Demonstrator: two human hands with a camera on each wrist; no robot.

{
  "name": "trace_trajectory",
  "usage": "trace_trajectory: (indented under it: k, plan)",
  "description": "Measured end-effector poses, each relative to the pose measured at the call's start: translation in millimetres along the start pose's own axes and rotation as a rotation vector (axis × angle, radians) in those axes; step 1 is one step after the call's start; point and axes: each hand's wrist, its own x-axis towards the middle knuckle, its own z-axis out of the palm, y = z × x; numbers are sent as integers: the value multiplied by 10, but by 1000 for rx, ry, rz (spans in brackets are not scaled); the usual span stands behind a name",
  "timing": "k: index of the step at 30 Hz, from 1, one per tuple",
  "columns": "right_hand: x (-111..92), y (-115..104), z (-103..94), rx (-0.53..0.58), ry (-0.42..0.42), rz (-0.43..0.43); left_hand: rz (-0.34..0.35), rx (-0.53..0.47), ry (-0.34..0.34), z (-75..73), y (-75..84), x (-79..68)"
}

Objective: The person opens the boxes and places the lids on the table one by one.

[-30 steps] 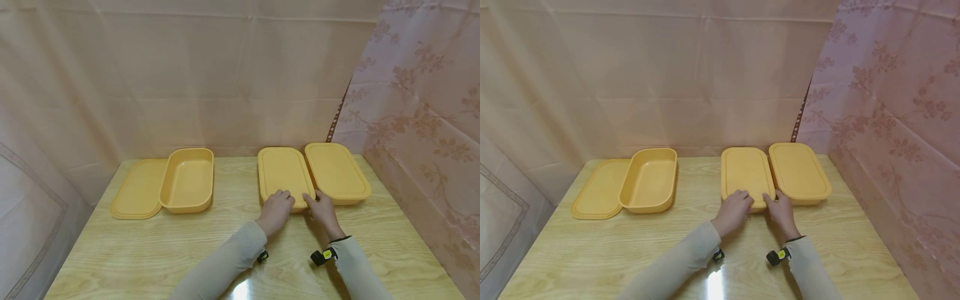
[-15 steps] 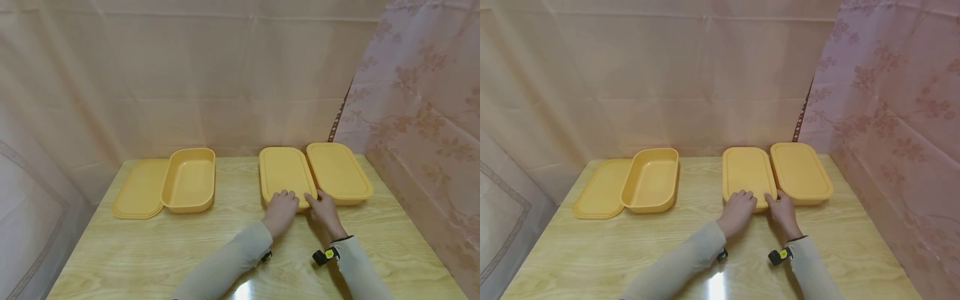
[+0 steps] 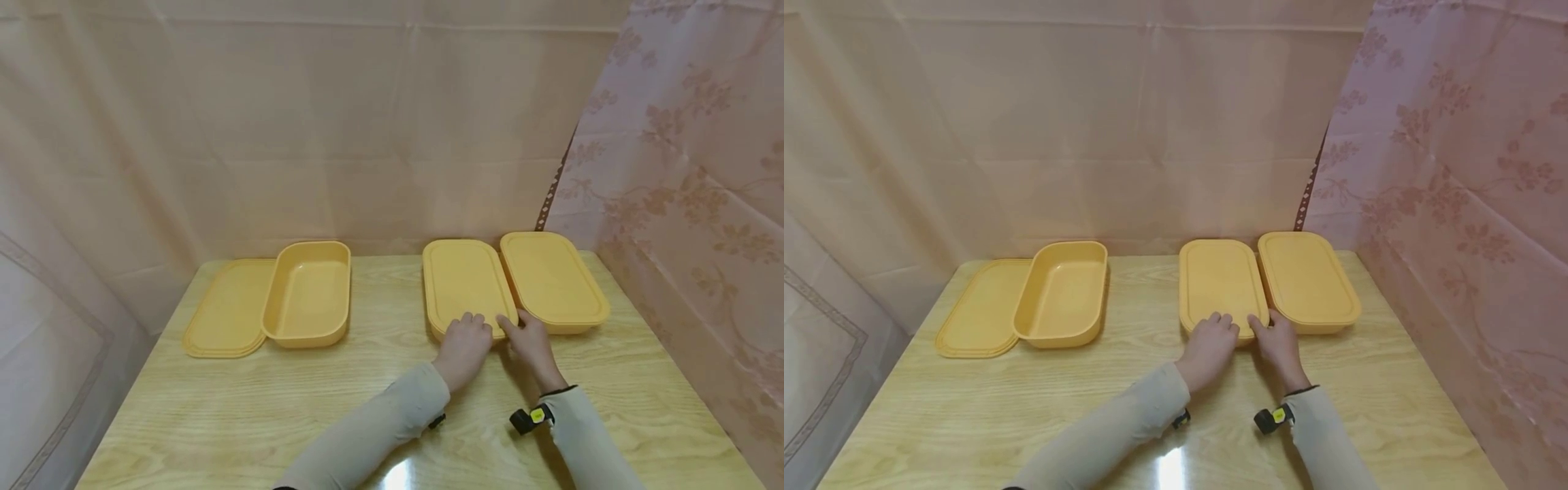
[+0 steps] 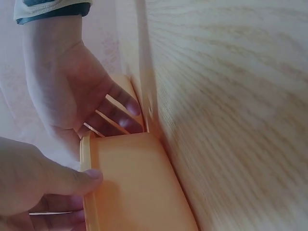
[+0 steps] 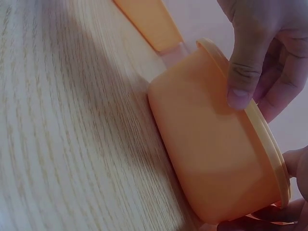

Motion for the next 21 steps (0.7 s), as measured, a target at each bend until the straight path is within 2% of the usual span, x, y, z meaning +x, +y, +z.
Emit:
trace_trajectory:
  k: [8, 14, 17, 21]
  plan:
    - [-10, -8, 5, -28, 9, -8, 22, 147, 13, -38, 77, 11]
    - [-4, -9, 10, -28, 1, -4, 47, 192, 33, -62, 82, -7]
    - [-1, -1, 2, -18, -11, 4, 40, 179, 20, -72, 80, -3]
    - [13, 4, 0, -15, -15, 6, -27, 77, 1, -56, 79, 14]
